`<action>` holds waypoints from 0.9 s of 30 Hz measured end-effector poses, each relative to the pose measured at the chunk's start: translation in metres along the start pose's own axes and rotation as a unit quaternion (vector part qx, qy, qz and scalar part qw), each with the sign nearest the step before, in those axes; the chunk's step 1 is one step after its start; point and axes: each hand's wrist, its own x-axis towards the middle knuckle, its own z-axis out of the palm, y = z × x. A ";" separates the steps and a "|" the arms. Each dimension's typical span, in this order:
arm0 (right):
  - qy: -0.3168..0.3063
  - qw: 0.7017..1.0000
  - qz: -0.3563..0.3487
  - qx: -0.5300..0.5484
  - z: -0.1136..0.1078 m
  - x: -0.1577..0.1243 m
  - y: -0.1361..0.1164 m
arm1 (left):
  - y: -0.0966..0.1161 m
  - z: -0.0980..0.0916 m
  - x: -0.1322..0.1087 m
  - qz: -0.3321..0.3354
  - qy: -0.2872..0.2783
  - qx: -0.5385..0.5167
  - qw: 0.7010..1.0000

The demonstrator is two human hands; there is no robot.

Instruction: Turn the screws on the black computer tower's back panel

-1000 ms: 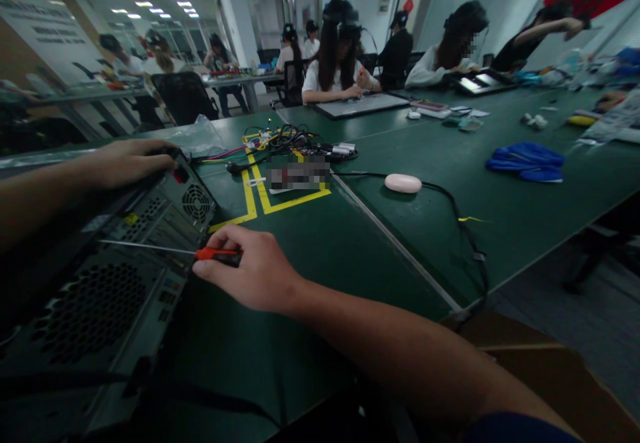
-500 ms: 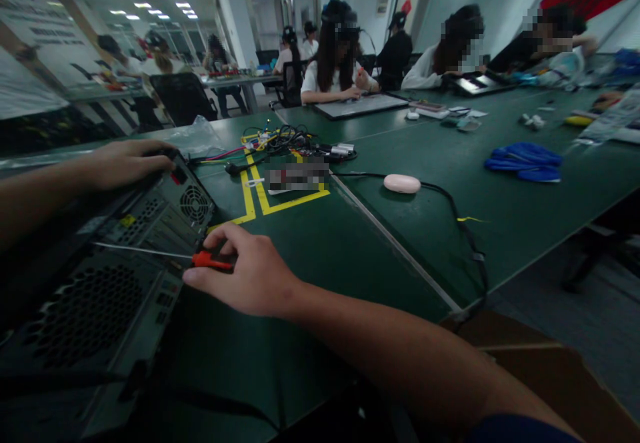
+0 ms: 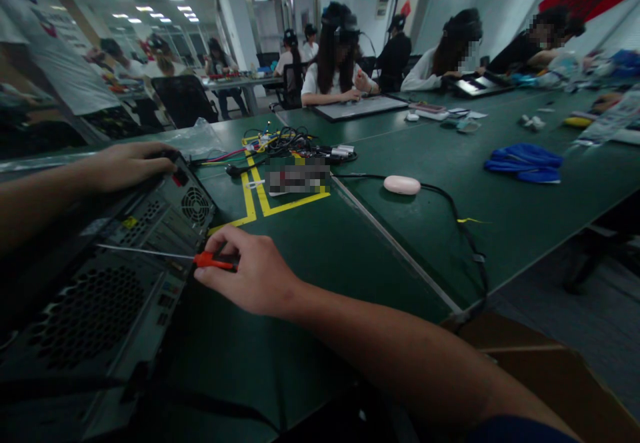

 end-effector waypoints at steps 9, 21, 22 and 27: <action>0.000 1.000 0.005 -0.005 -0.001 -0.001 -0.001 | 0.004 -0.002 -0.003 0.005 0.002 0.004 1.000; 0.008 1.000 0.012 0.012 0.000 0.000 -0.003 | 0.000 0.000 0.001 0.016 0.000 -0.002 1.000; 0.007 1.000 0.011 0.012 0.000 0.000 -0.003 | 0.001 -0.001 0.000 0.015 -0.002 -0.003 1.000; 0.006 1.000 0.010 0.005 -0.001 0.000 -0.003 | 0.004 -0.002 -0.002 0.006 0.000 0.002 1.000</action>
